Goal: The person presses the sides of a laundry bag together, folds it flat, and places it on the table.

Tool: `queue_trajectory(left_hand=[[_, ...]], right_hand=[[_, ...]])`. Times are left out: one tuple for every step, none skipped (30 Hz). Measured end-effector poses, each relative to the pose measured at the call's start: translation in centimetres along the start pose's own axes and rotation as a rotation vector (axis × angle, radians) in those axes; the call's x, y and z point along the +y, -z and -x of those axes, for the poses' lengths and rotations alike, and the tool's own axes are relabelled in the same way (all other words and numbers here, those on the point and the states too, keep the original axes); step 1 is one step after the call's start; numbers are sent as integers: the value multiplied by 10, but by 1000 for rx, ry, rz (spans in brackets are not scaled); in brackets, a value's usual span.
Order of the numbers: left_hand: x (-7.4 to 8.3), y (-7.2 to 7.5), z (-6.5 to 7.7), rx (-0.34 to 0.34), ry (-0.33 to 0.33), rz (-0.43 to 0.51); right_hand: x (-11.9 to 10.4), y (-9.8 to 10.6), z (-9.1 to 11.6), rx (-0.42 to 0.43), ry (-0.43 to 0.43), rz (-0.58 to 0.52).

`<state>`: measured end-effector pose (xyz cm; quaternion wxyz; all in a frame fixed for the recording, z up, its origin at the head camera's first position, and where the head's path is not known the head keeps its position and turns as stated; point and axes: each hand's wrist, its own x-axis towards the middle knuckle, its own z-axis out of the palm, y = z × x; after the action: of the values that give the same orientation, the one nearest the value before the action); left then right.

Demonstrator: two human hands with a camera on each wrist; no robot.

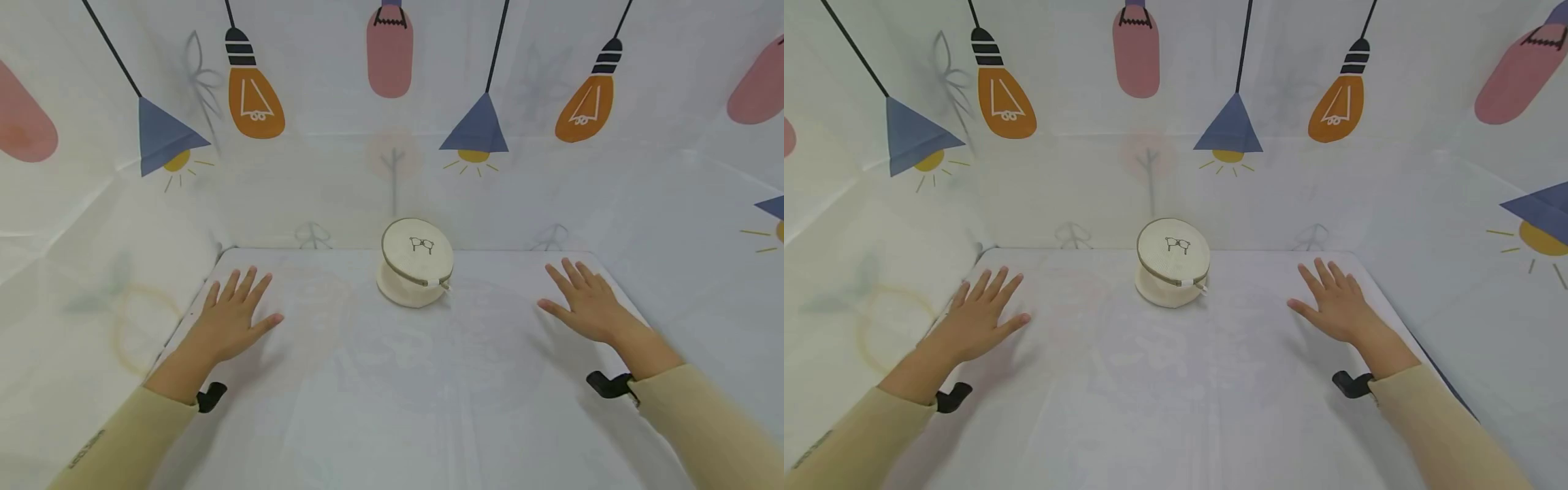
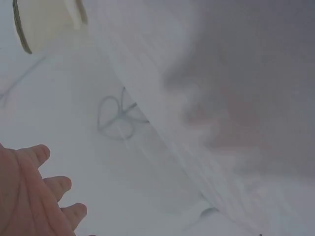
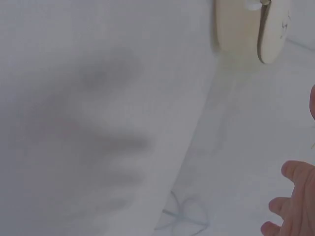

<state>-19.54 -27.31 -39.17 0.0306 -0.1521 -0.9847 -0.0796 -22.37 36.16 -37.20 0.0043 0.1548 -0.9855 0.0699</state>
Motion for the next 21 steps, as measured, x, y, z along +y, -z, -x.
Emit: queue_trajectory(left_hand=[[0, -1, -1, -1, 1, 5], [1, -2, -2, 0, 1, 11], [2, -4, -4, -2, 2, 17], [3, -5, -5, -3, 2, 26], [4, -7, -7, -4, 1, 31], [5, -8, -9, -7, 2, 34], [6, -10, -11, -9, 1, 39], [8, -12, -13, -9, -2, 40], [9, -13, -15, -12, -3, 41], [11, -15, -17, -12, -5, 42], [13, -17, -19, -13, -6, 42], [14, -18, -22, -13, -6, 43], [16, -20, -24, -12, -8, 41], [18, -21, -26, -9, -11, 38], [21, -23, -29, -7, -16, 38], [24, -24, -31, 0, -27, 44], [26, -25, -34, 5, -36, 46], [29, -26, -36, 13, -47, 52], [32, -27, -38, 20, -58, 56], [35, -29, -40, 27, -70, 62], [38, -29, -42, 32, -80, 69]], right_hand=[[-2, -1, -1, 6, 3, -3], [-3, -2, -2, 11, 8, -6], [-5, -3, -3, 17, 13, -7], [-7, -4, -4, 21, 16, -17], [-9, -4, -5, 26, 20, -20], [-10, -6, -6, 28, 24, -25], [-11, -7, -7, 30, 26, -30], [-13, -8, -8, 29, 28, -37], [-15, -8, -9, 29, 29, -38], [-17, -9, -11, 28, 31, -42], [-18, -10, -12, 26, 32, -42], [-20, -11, -13, 22, 32, -45], [-22, -11, -15, 20, 32, -51], [-24, -12, -17, 17, 33, -52], [-26, -13, -18, 15, 35, -53], [-28, -14, -20, 14, 34, -59], [-29, -15, -21, 12, 34, -63], [-31, -16, -22, 10, 34, -69], [-32, -17, -24, 9, 36, -74], [-33, -19, -25, 10, 38, -74], [-34, -20, -26, 9, 38, -79]])
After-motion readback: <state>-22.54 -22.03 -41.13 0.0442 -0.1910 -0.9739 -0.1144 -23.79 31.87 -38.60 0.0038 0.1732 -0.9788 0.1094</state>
